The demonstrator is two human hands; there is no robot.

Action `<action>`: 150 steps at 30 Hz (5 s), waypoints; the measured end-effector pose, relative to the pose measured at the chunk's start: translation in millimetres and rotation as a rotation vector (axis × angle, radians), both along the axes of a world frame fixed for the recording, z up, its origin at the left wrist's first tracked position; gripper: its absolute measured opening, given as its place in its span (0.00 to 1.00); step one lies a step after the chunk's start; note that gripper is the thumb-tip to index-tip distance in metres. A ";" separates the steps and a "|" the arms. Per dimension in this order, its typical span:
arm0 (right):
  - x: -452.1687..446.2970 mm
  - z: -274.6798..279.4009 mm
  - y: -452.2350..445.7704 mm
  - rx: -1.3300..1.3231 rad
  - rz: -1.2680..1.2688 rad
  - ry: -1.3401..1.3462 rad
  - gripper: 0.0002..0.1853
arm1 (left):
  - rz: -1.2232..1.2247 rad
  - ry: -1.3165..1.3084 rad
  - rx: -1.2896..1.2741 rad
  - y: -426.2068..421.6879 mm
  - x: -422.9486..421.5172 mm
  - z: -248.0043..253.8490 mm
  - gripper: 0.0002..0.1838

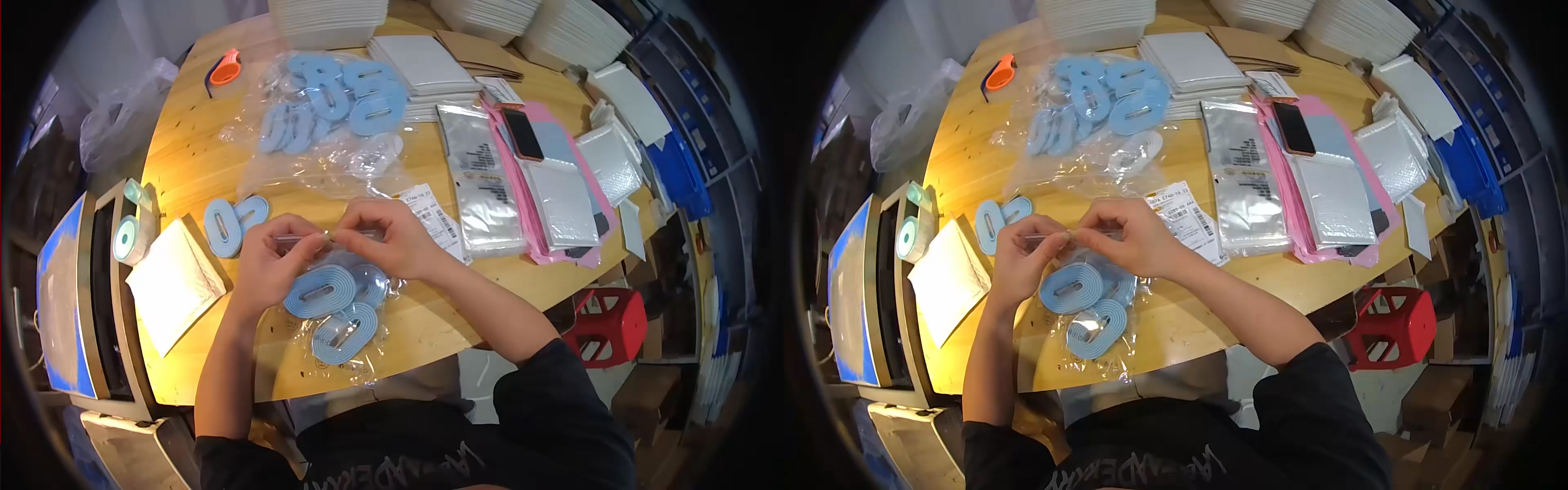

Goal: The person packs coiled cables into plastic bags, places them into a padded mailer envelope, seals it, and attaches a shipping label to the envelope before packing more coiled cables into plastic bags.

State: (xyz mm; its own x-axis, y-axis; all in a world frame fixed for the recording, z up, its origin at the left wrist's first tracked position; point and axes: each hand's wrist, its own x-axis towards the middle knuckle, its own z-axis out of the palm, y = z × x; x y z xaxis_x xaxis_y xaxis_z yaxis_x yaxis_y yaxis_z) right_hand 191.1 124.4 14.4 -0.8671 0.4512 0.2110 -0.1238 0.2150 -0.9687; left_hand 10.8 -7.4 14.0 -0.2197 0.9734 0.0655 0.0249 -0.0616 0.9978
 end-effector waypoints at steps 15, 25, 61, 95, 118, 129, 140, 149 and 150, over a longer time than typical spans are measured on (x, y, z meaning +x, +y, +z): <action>-1.9 -6.9 3.7 -0.169 0.070 -0.040 0.18 | 0.034 -0.108 0.005 3.0 -4.1 5.3 0.18; 11.8 5.2 17.9 -0.275 0.079 -0.053 0.16 | 0.248 -0.253 0.143 9.7 -9.0 -0.2 0.17; 4.6 17.0 -28.8 0.291 0.172 -0.320 0.17 | 0.756 1.103 0.293 -4.5 -114.0 -17.3 0.20; 6.7 -21.0 26.8 -0.112 -0.012 -0.013 0.16 | 0.093 0.884 0.245 3.5 -35.9 -11.5 0.05; 1.3 -18.4 21.3 -0.132 0.064 -0.051 0.16 | -0.012 -0.011 -0.007 0.0 -24.8 6.4 0.10; 14.8 -7.4 40.3 -0.154 -0.162 0.130 0.17 | -0.067 0.327 -0.066 -0.9 -31.4 3.0 0.17; 13.6 4.6 23.7 0.063 -0.220 0.036 0.14 | -0.034 0.220 -0.005 0.8 -8.6 3.8 0.20; 2.6 3.8 12.0 -0.020 -0.239 0.004 0.15 | -0.020 0.038 -0.062 0.0 13.2 7.1 0.23; -0.2 2.3 7.4 -0.030 -0.225 0.034 0.15 | -0.021 0.027 -0.065 1.0 15.5 6.4 0.24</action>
State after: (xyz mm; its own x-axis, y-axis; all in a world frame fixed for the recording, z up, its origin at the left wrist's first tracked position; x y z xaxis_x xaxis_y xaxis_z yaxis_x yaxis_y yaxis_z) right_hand 190.8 131.9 16.7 -0.7363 0.6393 0.2217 -0.1087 0.2116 -0.9713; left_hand 26.3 -6.4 20.4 -0.1980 0.9802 0.0074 0.0514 0.0028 0.9987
